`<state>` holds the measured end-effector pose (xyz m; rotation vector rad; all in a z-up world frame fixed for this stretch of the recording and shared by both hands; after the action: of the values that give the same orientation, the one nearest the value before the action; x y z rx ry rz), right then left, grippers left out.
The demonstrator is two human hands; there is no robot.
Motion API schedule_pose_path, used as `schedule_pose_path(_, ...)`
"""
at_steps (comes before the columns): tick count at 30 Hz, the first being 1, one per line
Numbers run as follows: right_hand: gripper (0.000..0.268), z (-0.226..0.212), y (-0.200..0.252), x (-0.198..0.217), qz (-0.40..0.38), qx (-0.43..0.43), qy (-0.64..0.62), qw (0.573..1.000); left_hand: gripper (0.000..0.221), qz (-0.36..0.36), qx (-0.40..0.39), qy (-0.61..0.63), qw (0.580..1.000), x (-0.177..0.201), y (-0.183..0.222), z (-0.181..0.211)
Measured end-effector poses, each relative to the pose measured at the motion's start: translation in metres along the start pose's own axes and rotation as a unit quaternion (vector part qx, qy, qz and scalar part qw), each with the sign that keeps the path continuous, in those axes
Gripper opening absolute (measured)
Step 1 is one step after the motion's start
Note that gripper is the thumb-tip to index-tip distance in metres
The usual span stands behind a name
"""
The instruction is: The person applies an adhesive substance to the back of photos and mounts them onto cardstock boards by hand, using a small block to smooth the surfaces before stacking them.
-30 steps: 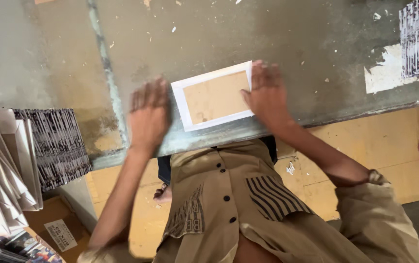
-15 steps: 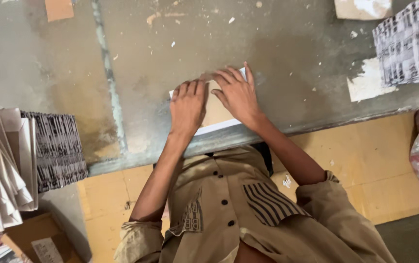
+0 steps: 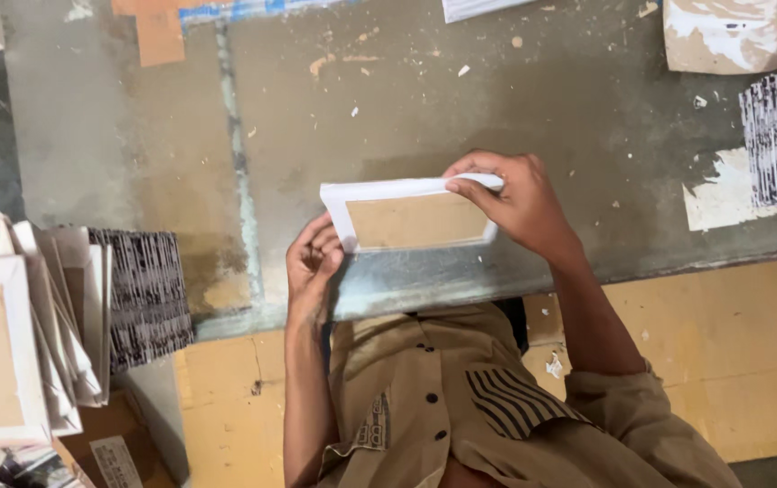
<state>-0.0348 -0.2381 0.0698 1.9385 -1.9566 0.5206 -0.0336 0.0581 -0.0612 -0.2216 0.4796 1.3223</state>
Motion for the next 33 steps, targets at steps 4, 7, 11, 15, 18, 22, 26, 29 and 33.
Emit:
schedule_pose_path(4, 0.015, 0.023, 0.005, 0.004, 0.035, -0.017, -0.180, 0.983, 0.090, 0.006, -0.020, 0.327, 0.945, 0.005, -0.002, -0.021)
schedule_pose_path(7, 0.016, 0.048, 0.001, -0.024, 0.066, -0.040, -0.293, 0.953, 0.083, 0.075, 0.080, 0.243, 0.964, -0.012, -0.007, -0.053)
schedule_pose_path(11, 0.022, 0.066, 0.011, -0.049, 0.121, -0.033, -0.282, 0.951, 0.079, 0.071, 0.073, 0.071, 0.992, -0.035, -0.021, -0.051)
schedule_pose_path(15, 0.036, 0.068, 0.042, -0.031, 0.259, -0.016, -0.057, 0.964, 0.056, 0.139, -0.082, -0.171, 0.972, -0.017, -0.092, 0.023)
schedule_pose_path(18, 0.039, 0.071, 0.073, -0.025, 0.256, -0.032, 0.118, 0.959, 0.018, 0.094, -0.231, -0.511, 0.823, -0.013, -0.167, 0.097)
schedule_pose_path(22, 0.040, 0.084, 0.093, -0.039, 0.227, -0.041, 0.268, 0.935, 0.051, -0.012, -0.180, -0.638, 0.749, -0.029, -0.286, 0.143)
schedule_pose_path(26, 0.039, 0.107, 0.096, -0.052, 0.247, -0.074, 0.294, 0.921, 0.058, 0.010, -0.360, -0.673, 0.646, -0.060, -0.395, 0.165)
schedule_pose_path(29, 0.036, 0.129, 0.102, -0.060, 0.257, -0.126, 0.300, 0.910, 0.068, 0.038, -0.531, -0.559, 0.636, -0.066, -0.450, 0.150)
schedule_pose_path(33, 0.036, 0.157, 0.109, -0.059, 0.219, -0.111, 0.324, 0.914, 0.053, -0.136, -0.243, -0.745, 0.606, -0.063, -0.523, 0.080)
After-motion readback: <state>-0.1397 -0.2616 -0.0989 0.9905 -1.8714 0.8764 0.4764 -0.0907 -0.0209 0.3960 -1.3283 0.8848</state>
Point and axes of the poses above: each hand's wrist, its own y-axis away from the middle knuckle, its own x-axis out of the back of the hand, z = x × y, the point moved 5 cm from there along -y, towards the middle knuckle
